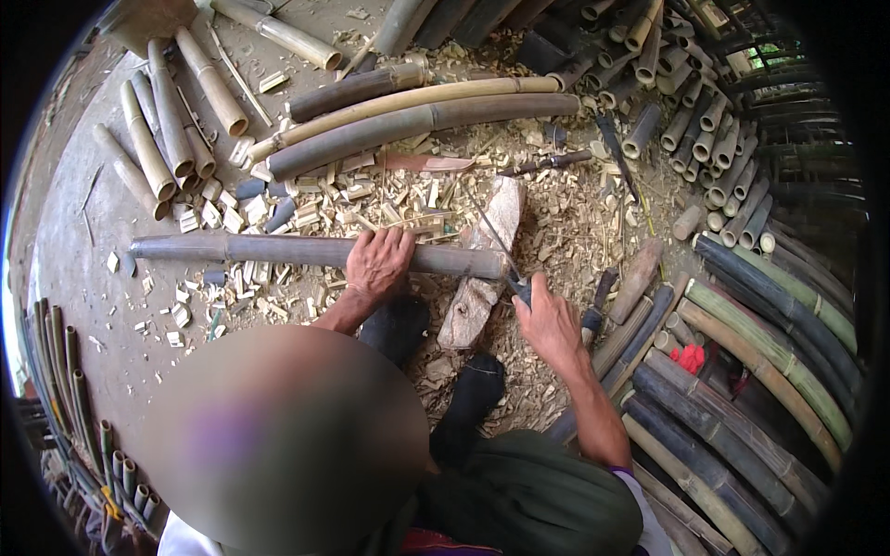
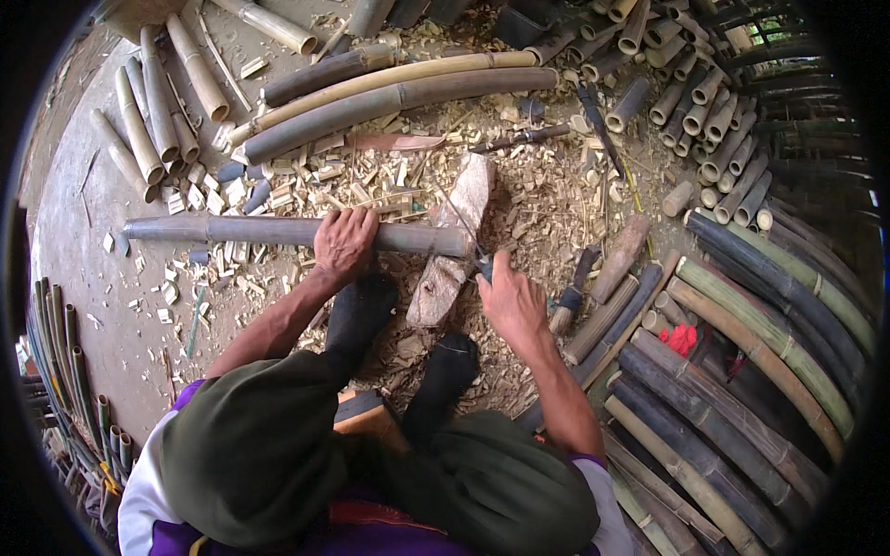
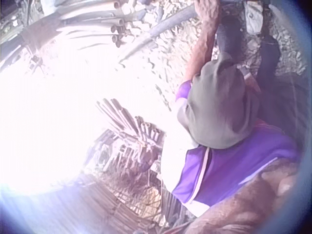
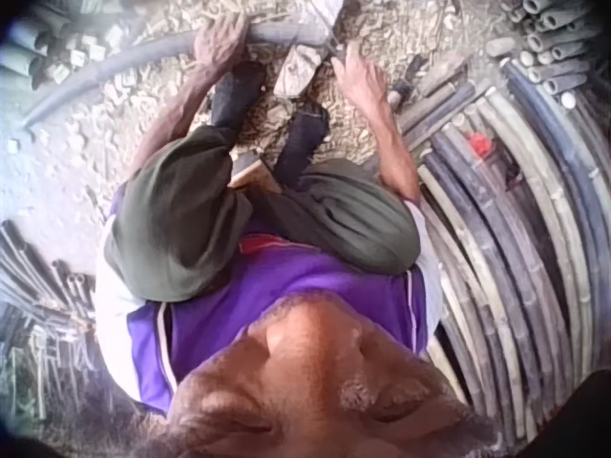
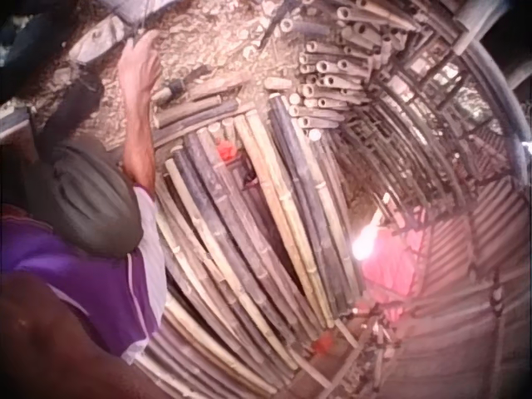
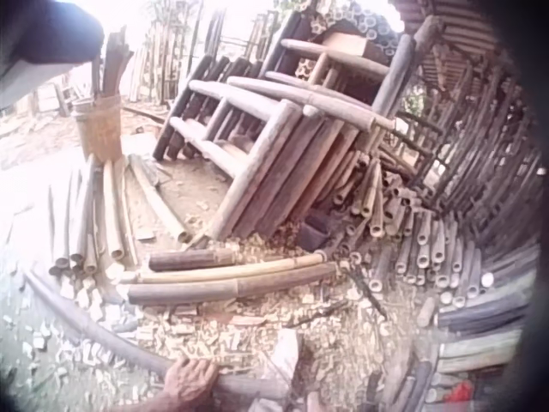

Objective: The person selects a bamboo pole from a stack and sits on the floor to work on it. Using a knife, they carve and shape the end of the bamboo pole. They then use a chisel and a wooden mallet to split and hollow out the bamboo.

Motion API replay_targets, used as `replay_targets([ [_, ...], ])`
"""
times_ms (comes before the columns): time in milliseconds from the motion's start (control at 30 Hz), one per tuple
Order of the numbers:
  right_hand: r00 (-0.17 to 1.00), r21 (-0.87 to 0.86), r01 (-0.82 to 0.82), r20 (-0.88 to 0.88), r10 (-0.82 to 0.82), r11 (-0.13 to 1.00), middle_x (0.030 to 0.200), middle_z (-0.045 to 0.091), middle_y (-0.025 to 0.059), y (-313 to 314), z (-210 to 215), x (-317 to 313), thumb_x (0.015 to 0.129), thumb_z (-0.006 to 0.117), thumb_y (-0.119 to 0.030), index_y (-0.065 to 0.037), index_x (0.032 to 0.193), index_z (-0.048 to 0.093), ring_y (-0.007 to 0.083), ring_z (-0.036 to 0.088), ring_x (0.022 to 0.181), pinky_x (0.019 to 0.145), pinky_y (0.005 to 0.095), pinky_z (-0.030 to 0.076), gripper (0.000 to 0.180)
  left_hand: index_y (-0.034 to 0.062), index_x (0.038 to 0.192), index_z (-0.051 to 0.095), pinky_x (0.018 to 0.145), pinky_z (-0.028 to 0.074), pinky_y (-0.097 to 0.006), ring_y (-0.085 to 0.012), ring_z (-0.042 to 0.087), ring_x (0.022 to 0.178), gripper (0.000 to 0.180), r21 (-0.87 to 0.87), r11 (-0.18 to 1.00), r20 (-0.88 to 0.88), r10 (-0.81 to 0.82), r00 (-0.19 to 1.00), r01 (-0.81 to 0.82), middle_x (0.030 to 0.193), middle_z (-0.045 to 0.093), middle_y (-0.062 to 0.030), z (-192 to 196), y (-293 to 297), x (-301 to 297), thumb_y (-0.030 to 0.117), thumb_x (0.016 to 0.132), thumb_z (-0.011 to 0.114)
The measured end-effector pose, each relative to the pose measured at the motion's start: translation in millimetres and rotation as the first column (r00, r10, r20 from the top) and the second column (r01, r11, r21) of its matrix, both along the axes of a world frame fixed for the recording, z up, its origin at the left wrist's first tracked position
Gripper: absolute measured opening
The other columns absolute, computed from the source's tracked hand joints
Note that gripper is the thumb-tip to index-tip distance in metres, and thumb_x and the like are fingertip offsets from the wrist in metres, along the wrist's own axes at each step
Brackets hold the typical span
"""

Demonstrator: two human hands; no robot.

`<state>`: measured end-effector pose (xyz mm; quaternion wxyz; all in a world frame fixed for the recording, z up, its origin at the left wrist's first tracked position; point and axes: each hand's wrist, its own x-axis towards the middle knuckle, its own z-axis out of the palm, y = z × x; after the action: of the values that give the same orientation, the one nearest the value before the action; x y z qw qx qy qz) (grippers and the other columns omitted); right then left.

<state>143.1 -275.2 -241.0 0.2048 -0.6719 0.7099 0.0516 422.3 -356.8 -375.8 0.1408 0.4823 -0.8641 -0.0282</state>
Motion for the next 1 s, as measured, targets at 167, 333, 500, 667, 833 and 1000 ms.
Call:
replay_targets([
  [167, 0.958, -0.428, -0.070, 0.224, 0.181, 0.901, 0.073, 0.065, 0.0193, -7.9, 43.3, 19.6, 0.100, 0.068, -0.022, 0.001, 0.113, 0.047, 0.0350, 0.070, 0.061, 0.053, 0.0431, 0.055, 0.034, 0.0114, 0.099, 0.060, 0.079, 0.045, -0.036, -0.0204, 0.062, 0.092, 0.014, -0.065, 0.998, 0.066, 0.007, 0.998, -0.002, 0.092, 0.060, -0.0042, -1.4, -2.4, 5.7, 0.020, 0.088, 0.059],
  [333, 0.992, 0.013, -0.052, -0.111, 0.053, 0.999, 0.077, 0.068, 0.0271, 6.2, -33.0, -24.2, 0.100, 0.065, -0.022, 0.002, 0.114, 0.046, 0.0442, 0.070, 0.065, 0.059, 0.0489, 0.057, 0.034, 0.0089, 0.102, 0.061, 0.082, 0.046, -0.038, -0.0227, 0.063, 0.088, 0.018, -0.059, 0.998, -0.022, -0.004, 1.000, 0.002, 0.094, 0.062, -0.0066, -2.7, -2.8, -3.4, 0.017, 0.086, 0.059],
  [500, 0.978, -0.079, 0.026, 0.210, -0.009, 0.997, 0.078, 0.068, 0.0269, -7.8, 30.8, 18.3, 0.100, 0.065, -0.022, 0.002, 0.117, 0.047, 0.0435, 0.070, 0.066, 0.058, 0.0482, 0.056, 0.034, 0.0121, 0.097, 0.059, 0.079, 0.045, -0.036, -0.0202, 0.062, 0.092, 0.012, -0.078, 0.997, 0.062, 0.014, 0.998, -0.009, 0.092, 0.061, -0.0040, -4.7, 6.5, 4.8, 0.020, 0.088, 0.058],
  [667, 0.997, 0.003, 0.064, 0.049, -0.064, 0.998, 0.075, 0.066, 0.0216, 5.9, -26.1, -28.8, 0.101, 0.064, -0.017, 0.004, 0.117, 0.049, 0.0330, 0.068, 0.057, 0.052, 0.0431, 0.054, 0.031, 0.0113, 0.096, 0.059, 0.079, 0.045, -0.036, -0.0208, 0.062, 0.091, 0.013, -0.102, 0.995, 0.007, -0.022, 1.000, 0.023, 0.091, 0.059, -0.0042, 2.8, -5.3, -11.4, 0.021, 0.088, 0.059],
  [833, 0.993, 0.154, 0.046, 0.103, -0.062, 0.987, 0.073, 0.065, 0.0223, -14.3, 12.1, -5.5, 0.105, 0.060, -0.025, 0.003, 0.116, 0.049, 0.0327, 0.068, 0.059, 0.051, 0.0453, 0.053, 0.032, 0.0122, 0.098, 0.058, 0.080, 0.045, -0.036, -0.0201, 0.060, 0.088, 0.015, -0.096, 0.995, 0.043, 0.019, 0.999, -0.015, 0.092, 0.057, -0.0042, 0.7, 2.7, 5.1, 0.022, 0.087, 0.060],
  [1000, 0.935, -0.482, -0.034, 0.295, 0.199, 0.875, 0.072, 0.065, 0.0190, -6.3, 23.6, 11.5, 0.104, 0.063, -0.024, 0.001, 0.110, 0.048, 0.0310, 0.066, 0.054, 0.049, 0.0435, 0.052, 0.029, 0.0112, 0.101, 0.059, 0.079, 0.044, -0.036, -0.0204, 0.059, 0.089, 0.016, -0.133, 0.991, 0.032, 0.029, 0.999, -0.024, 0.092, 0.056, -0.0042, -5.6, 4.2, 6.3, 0.021, 0.088, 0.059],
])
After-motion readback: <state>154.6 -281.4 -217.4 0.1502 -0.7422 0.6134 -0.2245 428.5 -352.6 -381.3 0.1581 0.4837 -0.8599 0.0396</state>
